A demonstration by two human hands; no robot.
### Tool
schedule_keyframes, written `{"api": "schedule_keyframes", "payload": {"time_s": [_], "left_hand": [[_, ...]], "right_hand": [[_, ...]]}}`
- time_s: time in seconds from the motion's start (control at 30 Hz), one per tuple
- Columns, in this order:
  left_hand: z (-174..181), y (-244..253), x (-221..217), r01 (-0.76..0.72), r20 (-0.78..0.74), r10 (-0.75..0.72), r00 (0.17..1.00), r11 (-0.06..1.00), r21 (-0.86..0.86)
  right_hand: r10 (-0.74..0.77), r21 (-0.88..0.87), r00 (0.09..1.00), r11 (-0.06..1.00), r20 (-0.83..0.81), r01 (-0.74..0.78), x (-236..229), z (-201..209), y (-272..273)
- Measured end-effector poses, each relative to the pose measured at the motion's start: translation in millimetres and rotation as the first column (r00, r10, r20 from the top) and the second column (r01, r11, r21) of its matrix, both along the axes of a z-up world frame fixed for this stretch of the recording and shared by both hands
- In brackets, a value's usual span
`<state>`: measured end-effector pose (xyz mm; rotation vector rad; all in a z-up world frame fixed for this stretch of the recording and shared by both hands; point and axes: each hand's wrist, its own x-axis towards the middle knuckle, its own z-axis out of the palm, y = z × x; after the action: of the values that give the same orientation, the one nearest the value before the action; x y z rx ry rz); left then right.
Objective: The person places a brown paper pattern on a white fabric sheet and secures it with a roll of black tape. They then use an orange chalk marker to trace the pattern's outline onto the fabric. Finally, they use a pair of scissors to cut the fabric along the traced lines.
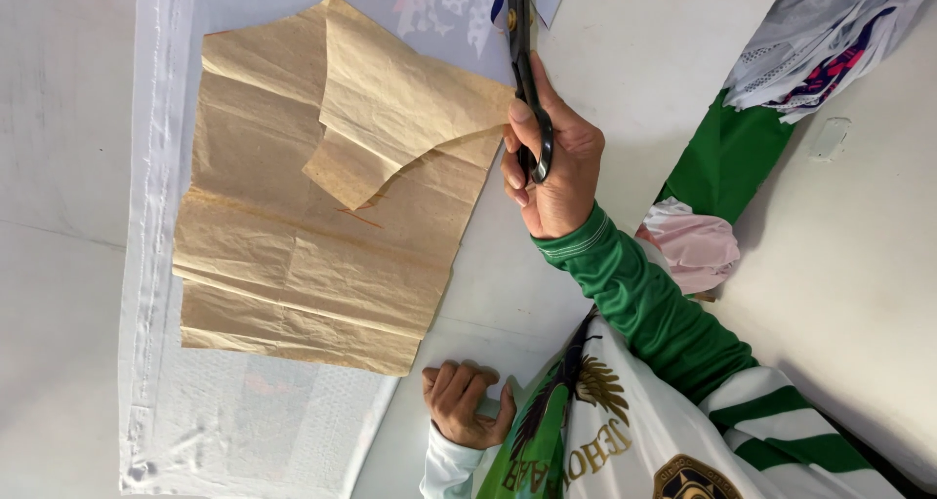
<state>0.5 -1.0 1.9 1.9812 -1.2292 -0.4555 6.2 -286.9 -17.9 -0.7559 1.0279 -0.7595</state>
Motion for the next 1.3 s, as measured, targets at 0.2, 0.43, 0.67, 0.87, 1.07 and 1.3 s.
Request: {"api": "schedule_keyframes", "payload": {"time_s": [0.2, 0.43, 0.67, 0.87, 1.07, 1.3], "left_hand": [[-1.2, 1.6, -0.3, 0.002, 0.003, -0.002, 1.0, 1.0, 0.005], [-1.1, 1.2, -0.2, 0.003, -0.001, -0.003, 1.0, 1.0, -0.001], [-1.0, 0.8, -0.7, -0.013, 0.004, 0.013, 1.0, 1.0, -0.022], [1.3, -0.8, -0.5, -0.008, 0.015, 0.008, 1.0, 1.0, -0.03], [5.3, -4.0, 0.7, -0.004, 0.015, 0.004, 1.0, 0.999, -0.033], [3.1, 0.7, -1.5, -0.015, 0.017, 0.015, 1.0, 1.0, -0.018]], "right_hand": [[-0.028, 0.049, 0.999, 0.998, -0.041, 0.03, 7.1, 5.1, -6.5], [-0.001, 0.005, 1.0, 1.0, -0.002, 0.001, 7.2, 5.5, -6.3], [-0.008, 0.166, 0.998, 0.986, -0.065, 0.019, 6.5, 33.7, -16.3], [-0.039, 0.213, 0.999, 0.976, 0.003, 0.038, 8.6, 49.2, -25.8], [-0.016, 0.207, 1.0, 0.978, -0.009, 0.018, 13.4, 61.8, -35.1], [0.073, 0.276, 0.989, 0.961, -0.13, -0.035, 1.4, 80.2, -51.3]]}}
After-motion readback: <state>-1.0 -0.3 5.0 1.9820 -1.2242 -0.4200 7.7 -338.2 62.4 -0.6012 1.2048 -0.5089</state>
